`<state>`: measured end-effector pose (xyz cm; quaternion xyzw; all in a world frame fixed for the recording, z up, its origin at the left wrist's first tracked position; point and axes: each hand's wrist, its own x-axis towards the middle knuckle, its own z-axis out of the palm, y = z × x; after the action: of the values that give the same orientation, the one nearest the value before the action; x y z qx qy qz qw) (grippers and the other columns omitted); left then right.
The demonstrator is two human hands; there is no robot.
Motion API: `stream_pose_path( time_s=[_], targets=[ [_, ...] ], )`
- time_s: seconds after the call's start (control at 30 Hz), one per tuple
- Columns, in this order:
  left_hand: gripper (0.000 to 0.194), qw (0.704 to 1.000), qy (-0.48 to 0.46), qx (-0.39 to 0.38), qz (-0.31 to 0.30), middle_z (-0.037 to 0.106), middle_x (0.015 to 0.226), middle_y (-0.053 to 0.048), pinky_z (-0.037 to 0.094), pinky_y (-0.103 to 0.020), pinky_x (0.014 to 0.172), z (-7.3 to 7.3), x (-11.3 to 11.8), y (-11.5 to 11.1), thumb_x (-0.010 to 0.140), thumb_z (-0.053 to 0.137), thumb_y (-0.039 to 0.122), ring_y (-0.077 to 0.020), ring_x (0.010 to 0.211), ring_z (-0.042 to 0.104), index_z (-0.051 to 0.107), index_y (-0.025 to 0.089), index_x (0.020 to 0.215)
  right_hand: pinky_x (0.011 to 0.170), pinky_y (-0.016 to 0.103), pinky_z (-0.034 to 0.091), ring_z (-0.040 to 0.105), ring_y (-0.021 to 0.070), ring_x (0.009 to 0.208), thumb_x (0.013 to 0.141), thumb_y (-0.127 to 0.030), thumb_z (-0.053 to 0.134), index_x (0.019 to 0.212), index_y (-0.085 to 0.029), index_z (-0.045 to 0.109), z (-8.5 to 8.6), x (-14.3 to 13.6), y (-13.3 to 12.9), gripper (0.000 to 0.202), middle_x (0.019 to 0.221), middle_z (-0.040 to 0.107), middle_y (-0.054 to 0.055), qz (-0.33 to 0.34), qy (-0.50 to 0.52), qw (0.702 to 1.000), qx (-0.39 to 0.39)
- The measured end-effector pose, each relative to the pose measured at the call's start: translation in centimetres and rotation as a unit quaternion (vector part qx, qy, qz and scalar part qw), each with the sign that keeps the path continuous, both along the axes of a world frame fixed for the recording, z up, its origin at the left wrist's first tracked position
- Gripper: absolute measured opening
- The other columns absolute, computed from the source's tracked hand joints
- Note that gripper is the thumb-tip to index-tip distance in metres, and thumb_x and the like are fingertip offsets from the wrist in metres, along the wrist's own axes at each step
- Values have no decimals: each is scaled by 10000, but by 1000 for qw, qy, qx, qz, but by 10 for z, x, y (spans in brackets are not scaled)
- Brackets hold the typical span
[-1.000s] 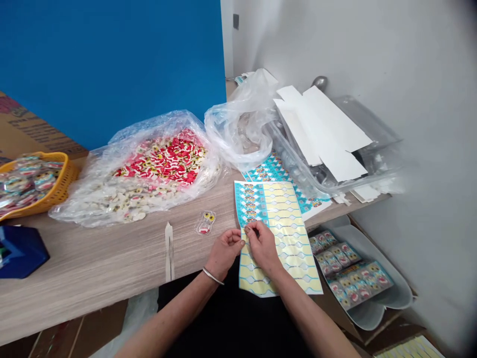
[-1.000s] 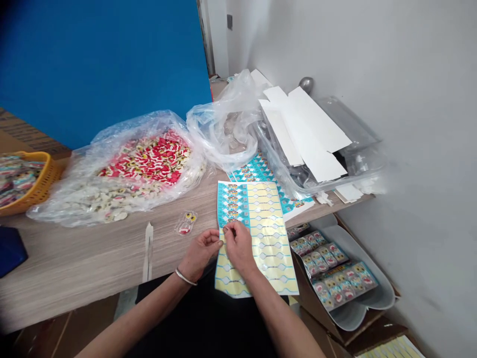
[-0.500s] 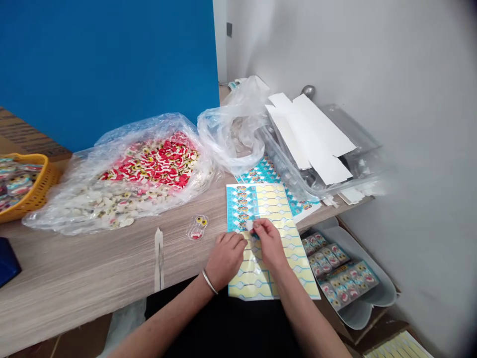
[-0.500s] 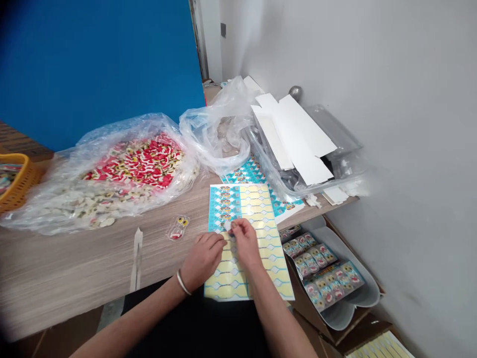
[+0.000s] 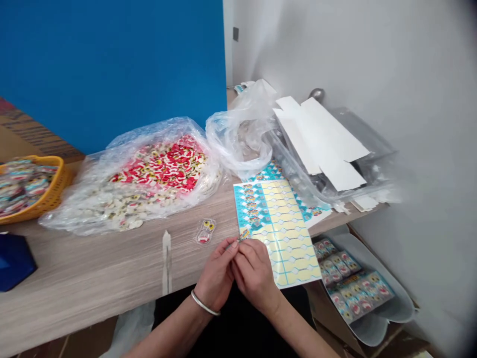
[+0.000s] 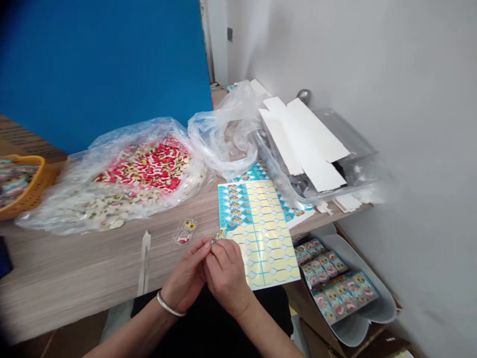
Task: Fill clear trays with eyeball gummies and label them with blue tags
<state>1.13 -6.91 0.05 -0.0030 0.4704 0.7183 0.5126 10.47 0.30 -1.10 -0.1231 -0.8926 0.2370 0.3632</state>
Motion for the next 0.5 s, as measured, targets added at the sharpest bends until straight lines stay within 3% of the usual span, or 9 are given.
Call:
stream_pose_path(
  time_s=[0.1,0.23,0.33,0.4,0.5],
  targets=[
    [269,996,-38,-47,70,714,849,-31,542,-258,698,0,-22,-31,690,796,299,-144,754,664,659,170,883,1007,485,440,586,246,1093,862,-98,522,1127,-239,607,2,-13,-5,312,1092,677,71,99,-26,993,-50],
    [234,982,-17,-85,166,737,851,-37,570,-305,769,1,-54,-63,703,784,285,-163,781,696,646,174,856,894,401,498,611,211,993,869,-111,500,1029,-234,630,11,-40,-4,240,1012,677,58,106,-35,980,-164],
    [198,981,-12,-67,180,747,897,-53,569,-353,814,3,-67,-77,757,730,327,-191,830,711,629,188,856,882,368,504,618,202,974,878,-128,483,1002,-241,637,13,-60,-11,228,985,674,49,137,-51,966,-215],
    [249,981,-27,-52,185,745,908,-69,564,-393,830,3,-72,-83,812,654,432,-207,828,715,622,195,883,923,374,492,607,211,1034,881,-144,476,1067,-236,620,9,-69,-12,253,1059,664,63,107,-55,964,-237],
    [465,977,-22,-32,211,727,939,-88,538,-455,871,-4,-80,-89,838,494,651,-244,881,709,591,206,931,926,417,483,599,247,1050,877,-190,501,1138,-214,598,-3,-80,3,280,1108,654,93,11,-94,971,-222]
  ],
)
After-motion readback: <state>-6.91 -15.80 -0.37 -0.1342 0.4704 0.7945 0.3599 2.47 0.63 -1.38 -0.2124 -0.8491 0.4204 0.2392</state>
